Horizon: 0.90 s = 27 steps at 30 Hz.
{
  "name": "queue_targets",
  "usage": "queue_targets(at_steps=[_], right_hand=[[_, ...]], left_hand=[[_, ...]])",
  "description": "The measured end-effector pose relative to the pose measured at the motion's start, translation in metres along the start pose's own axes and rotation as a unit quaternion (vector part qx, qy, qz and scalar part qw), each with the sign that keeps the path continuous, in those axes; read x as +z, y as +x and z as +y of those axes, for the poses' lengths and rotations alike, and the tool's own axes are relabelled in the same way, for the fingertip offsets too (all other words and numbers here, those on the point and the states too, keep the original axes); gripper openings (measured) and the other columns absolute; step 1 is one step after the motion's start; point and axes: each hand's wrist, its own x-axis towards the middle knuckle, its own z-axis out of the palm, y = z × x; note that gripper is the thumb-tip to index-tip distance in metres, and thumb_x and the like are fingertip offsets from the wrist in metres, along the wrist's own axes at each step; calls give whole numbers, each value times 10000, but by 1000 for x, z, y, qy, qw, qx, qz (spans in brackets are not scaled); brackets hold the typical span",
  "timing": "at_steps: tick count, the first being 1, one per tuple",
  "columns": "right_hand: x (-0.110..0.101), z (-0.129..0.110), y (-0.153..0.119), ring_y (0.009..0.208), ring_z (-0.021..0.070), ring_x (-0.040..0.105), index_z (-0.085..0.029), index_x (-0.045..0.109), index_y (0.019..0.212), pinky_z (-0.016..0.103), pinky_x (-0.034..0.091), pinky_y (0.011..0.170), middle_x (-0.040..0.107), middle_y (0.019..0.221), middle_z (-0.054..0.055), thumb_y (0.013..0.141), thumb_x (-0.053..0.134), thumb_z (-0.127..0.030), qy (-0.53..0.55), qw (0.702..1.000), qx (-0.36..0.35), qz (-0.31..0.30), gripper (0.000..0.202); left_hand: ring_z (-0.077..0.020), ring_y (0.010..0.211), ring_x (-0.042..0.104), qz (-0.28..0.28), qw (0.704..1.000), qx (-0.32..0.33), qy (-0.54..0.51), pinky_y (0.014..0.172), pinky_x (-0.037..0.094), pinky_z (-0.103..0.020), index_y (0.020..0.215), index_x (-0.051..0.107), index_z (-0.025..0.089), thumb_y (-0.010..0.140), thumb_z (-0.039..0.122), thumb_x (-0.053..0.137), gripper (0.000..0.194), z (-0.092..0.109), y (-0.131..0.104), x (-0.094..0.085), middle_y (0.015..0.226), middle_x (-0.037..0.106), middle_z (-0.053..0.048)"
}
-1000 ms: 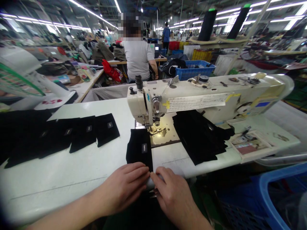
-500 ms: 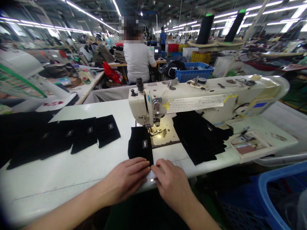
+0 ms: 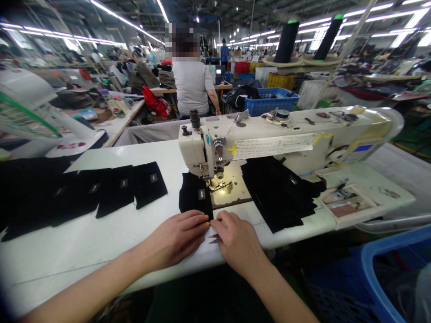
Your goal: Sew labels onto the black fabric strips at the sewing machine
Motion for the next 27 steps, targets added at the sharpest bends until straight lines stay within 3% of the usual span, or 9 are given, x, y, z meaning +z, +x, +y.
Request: queue_targets(at_steps=[21,27], right_hand=[[1,5,28,942,222,636,-204,690,1138,305,502,686,659,1069,58,880,571,-49,-47,998,32,-29,324],[-2,2,20,893,225,654,-191,713,1027,308,505,668,678,1021,52,812,553,0,-38,999,32,6,328]], left_hand=[[-256,1095,630,20,999,0,28,910,595,-405,1187,658,133,1001,210,484,266,-30,15,-3,1145,681,-141],[-262,1119,627,14,999,-7,33,946,586,-412,1189,669,121,999,218,483,283,-39,19,-6,1182,680,-143]])
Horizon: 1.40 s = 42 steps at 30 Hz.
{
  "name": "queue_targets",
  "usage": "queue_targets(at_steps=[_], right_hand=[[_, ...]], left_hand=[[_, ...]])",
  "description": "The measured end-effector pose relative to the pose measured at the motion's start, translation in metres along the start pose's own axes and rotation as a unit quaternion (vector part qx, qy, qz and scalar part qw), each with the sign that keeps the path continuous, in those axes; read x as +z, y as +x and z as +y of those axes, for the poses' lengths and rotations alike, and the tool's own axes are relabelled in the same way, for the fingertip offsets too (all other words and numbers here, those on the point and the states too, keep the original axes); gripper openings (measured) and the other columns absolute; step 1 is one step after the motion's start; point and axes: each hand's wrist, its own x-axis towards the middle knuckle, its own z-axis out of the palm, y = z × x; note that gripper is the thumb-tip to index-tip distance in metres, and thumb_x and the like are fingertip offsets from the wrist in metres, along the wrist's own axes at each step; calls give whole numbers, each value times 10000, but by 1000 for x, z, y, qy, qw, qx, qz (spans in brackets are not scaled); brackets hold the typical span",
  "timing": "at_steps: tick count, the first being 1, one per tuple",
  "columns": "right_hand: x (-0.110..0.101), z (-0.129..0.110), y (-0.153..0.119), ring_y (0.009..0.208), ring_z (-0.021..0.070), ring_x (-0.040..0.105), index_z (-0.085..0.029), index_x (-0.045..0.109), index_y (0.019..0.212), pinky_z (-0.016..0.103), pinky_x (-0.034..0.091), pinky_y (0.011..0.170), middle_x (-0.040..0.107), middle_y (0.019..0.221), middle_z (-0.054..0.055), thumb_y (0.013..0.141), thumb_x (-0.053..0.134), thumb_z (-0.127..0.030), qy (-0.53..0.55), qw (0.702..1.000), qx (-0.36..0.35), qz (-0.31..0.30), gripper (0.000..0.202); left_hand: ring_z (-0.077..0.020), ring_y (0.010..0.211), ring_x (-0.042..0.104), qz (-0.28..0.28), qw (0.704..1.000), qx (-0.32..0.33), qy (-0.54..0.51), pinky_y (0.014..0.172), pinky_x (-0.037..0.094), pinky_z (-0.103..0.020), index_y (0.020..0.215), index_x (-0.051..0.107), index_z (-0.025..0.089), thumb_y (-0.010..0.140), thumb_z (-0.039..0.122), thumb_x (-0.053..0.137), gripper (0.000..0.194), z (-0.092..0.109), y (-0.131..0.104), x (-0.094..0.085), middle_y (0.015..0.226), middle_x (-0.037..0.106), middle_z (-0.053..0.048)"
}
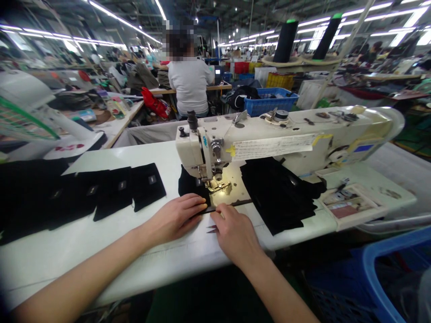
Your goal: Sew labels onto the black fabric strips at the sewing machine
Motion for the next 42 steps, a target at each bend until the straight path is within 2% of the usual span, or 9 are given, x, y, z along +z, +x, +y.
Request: queue_targets(at_steps=[5,9,16,28,36,42], right_hand=[[-11,14,-17,873,207,674,-172,707,1031,293,518,699,696,1031,63,765,497,28,-6,996,18,86,393],[-27,34,-31,858,189,687,-169,698,1059,283,531,714,694,1072,64,815,467,-21,-48,986,62,145,367],[-49,60,-46,785,153,690,-223,707,1085,261,487,583,690,1096,16,906,503,-139,-126,965,111,201,285],[-68,76,-48,790,182,677,-214,729,1052,291,423,563,706,1075,26,963,485,-234,-171,943,155,239,260],[-71,83,-48,808,199,678,-216,728,1060,308,453,613,711,1087,41,959,484,-237,-172,937,164,257,265],[-75,89,-42,811,219,671,-202,700,1124,338,495,647,693,1162,77,962,491,-289,-152,936,204,244,278]], left_hand=[[-264,1130,620,-4,1000,-9,-2,950,579,-411,1187,670,119,995,219,481,287,-8,2,-1,1189,675,-141],[-258,1125,620,3,1000,-8,-3,955,572,-405,1180,674,125,1007,233,472,287,-14,4,0,1187,676,-136],[-263,1124,623,10,1000,-15,9,952,576,-413,1180,682,113,1006,246,479,299,-26,8,1,1180,681,-140],[-257,1104,627,13,1000,-18,5,954,568,-405,1137,696,124,987,223,493,270,-42,17,-2,1161,682,-139],[-245,1074,631,7,1000,-18,1,963,555,-401,1123,702,131,993,214,469,280,-46,22,-6,1138,676,-137],[-249,1095,623,10,1000,-18,-3,957,559,-403,1128,702,140,997,220,456,290,-47,21,-5,1138,674,-129]])
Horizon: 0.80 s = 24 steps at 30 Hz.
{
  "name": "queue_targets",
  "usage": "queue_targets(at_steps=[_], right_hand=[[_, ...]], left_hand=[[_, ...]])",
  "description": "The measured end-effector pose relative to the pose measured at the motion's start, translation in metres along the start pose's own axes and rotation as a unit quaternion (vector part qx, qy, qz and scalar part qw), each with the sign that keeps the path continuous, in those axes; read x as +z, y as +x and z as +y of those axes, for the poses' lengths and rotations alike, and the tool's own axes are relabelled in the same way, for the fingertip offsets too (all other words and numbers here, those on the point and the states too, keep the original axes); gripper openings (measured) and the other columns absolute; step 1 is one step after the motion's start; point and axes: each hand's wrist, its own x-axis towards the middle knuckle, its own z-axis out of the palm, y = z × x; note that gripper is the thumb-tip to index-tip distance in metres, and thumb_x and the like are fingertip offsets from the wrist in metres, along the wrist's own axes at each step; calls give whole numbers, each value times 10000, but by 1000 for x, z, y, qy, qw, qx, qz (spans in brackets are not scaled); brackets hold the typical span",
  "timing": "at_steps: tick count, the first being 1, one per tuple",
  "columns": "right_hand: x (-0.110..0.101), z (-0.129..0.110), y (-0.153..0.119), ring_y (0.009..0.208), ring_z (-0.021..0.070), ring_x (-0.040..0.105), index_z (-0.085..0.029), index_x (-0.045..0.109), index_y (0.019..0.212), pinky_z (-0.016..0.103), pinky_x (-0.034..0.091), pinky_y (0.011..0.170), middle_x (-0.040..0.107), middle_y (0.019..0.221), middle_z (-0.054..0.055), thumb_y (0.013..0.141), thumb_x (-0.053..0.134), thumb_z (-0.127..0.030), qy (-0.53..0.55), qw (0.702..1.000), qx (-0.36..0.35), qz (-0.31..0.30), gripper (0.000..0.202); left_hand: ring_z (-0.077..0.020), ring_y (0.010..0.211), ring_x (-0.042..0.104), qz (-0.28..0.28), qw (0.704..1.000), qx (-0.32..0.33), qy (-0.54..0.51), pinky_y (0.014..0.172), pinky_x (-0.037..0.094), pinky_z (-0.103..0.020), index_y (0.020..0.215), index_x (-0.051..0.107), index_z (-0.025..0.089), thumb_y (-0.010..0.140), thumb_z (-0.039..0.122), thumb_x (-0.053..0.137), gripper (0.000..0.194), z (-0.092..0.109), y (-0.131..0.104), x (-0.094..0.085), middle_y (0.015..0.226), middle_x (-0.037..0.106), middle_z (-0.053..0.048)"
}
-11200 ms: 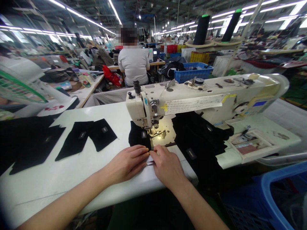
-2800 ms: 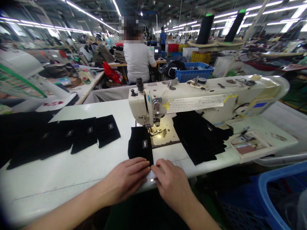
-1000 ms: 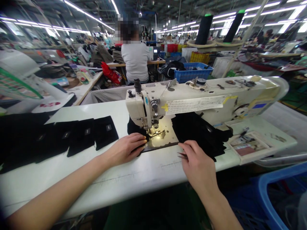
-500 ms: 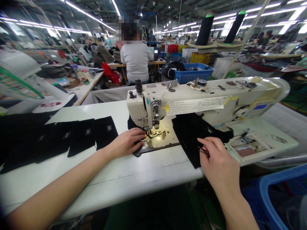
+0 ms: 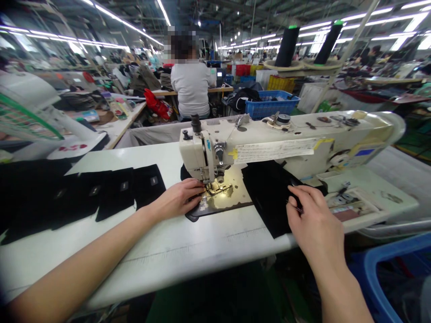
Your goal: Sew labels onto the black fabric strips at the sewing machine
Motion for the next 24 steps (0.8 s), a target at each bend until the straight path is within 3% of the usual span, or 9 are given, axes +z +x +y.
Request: queue_targets(at_steps=[7,11,15,18,24], right_hand=[[17,0,17,776,232,679,-183,706,1086,336,485,596,722,1087,81,980,512,-414,-43,998,-2,-44,320],[21,-22,20,789,211,680,-198,709,1064,304,457,540,678,1130,72,964,570,-423,-78,995,-25,-61,283],[28,-44,16,788,195,676,-194,683,1046,266,434,502,641,1085,74,912,668,-431,-110,983,-45,-138,273],[33,-48,14,740,183,671,-176,652,1071,259,404,466,632,1072,82,927,651,-372,-139,975,-31,-171,243],[36,-35,13,801,194,677,-192,704,973,281,426,517,681,1020,57,979,531,-301,-81,986,-44,-138,205]], left_hand=[[-256,1102,607,20,999,-23,10,977,537,-404,1169,680,135,1001,242,464,294,-1,-3,8,1151,657,-133],[-271,1181,566,38,998,-56,20,1050,482,-449,1204,655,152,999,258,475,294,-2,-6,14,1232,628,-139],[-315,1290,496,15,995,-91,39,1099,405,-550,1238,633,181,1008,319,476,311,-4,-9,15,1332,583,-137],[-337,1340,464,-10,993,-110,46,1108,375,-598,1273,619,193,1021,359,448,347,-5,-13,12,1383,558,-142],[-337,1333,515,-41,989,-121,78,1134,289,-670,1338,613,260,1027,409,421,395,-14,-40,-8,1416,586,-118]])
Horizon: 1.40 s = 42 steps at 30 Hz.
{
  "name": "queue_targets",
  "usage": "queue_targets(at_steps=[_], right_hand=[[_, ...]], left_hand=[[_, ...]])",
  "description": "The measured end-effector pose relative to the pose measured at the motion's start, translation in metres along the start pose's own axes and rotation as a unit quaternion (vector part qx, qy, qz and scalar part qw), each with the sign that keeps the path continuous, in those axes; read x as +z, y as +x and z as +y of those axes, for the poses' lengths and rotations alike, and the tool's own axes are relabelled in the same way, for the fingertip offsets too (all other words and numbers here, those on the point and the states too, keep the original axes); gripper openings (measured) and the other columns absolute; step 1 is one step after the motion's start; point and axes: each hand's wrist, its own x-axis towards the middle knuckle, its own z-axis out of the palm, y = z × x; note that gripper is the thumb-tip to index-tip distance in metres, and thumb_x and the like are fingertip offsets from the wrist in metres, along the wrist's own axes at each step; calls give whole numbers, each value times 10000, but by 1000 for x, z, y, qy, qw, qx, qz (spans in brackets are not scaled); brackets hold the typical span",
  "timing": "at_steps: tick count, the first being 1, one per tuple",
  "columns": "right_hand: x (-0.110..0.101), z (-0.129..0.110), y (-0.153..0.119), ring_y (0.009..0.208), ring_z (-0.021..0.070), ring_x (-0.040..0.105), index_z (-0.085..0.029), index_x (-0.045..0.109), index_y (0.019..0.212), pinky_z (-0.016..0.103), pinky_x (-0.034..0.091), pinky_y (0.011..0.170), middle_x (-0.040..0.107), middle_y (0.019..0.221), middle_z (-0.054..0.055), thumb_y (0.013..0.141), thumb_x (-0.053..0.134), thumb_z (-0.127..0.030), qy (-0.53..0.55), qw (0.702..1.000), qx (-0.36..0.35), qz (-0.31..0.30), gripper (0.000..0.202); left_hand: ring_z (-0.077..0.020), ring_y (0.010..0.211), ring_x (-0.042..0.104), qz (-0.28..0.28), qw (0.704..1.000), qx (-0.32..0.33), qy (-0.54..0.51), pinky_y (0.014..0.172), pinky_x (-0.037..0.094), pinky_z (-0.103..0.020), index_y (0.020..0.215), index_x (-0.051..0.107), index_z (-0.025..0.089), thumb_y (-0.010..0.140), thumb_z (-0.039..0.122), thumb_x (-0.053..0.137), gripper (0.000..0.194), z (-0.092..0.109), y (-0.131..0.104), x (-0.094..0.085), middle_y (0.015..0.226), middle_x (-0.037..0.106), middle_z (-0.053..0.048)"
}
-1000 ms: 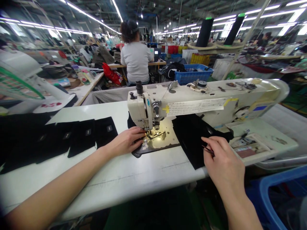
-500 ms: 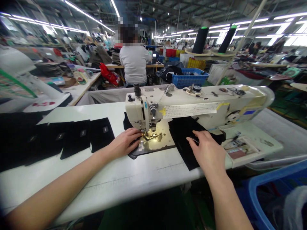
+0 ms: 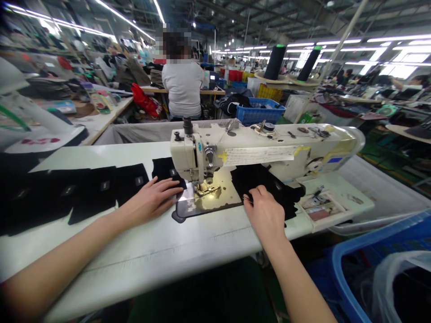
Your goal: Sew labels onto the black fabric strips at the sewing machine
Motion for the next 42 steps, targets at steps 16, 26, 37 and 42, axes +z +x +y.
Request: queue_targets(at_steps=[16,26,37,42], right_hand=[[-79,48,-16,722,238,709,-274,776,969,316,519,643,766,819,34,900,566,-522,191,967,122,116,333],[-107,-8,-40,637,182,685,-281,806,940,230,534,528,745,739,-7,874,648,-537,486,843,52,-226,309],[-40,-73,-90,934,222,702,-256,784,1052,286,564,832,745,1069,54,952,578,-450,559,795,84,-220,300],[-18,-86,-117,713,186,684,-214,669,1257,260,570,690,712,807,18,947,591,-472,559,795,137,-194,411]], left_hand=[[-288,1434,420,-55,998,-20,-1,1173,271,-624,1461,490,363,1038,451,345,455,-85,-37,-17,1539,477,-32],[-282,1124,649,196,929,-20,-314,941,559,-438,1437,512,262,993,571,452,544,60,-35,-54,1273,671,-110],[-155,688,658,-24,754,-285,-592,654,512,-269,771,725,174,807,455,729,283,62,-1,-42,760,733,-10],[-155,678,647,0,804,-287,-521,655,500,-270,775,728,163,730,286,779,141,46,19,-11,745,725,-7]])
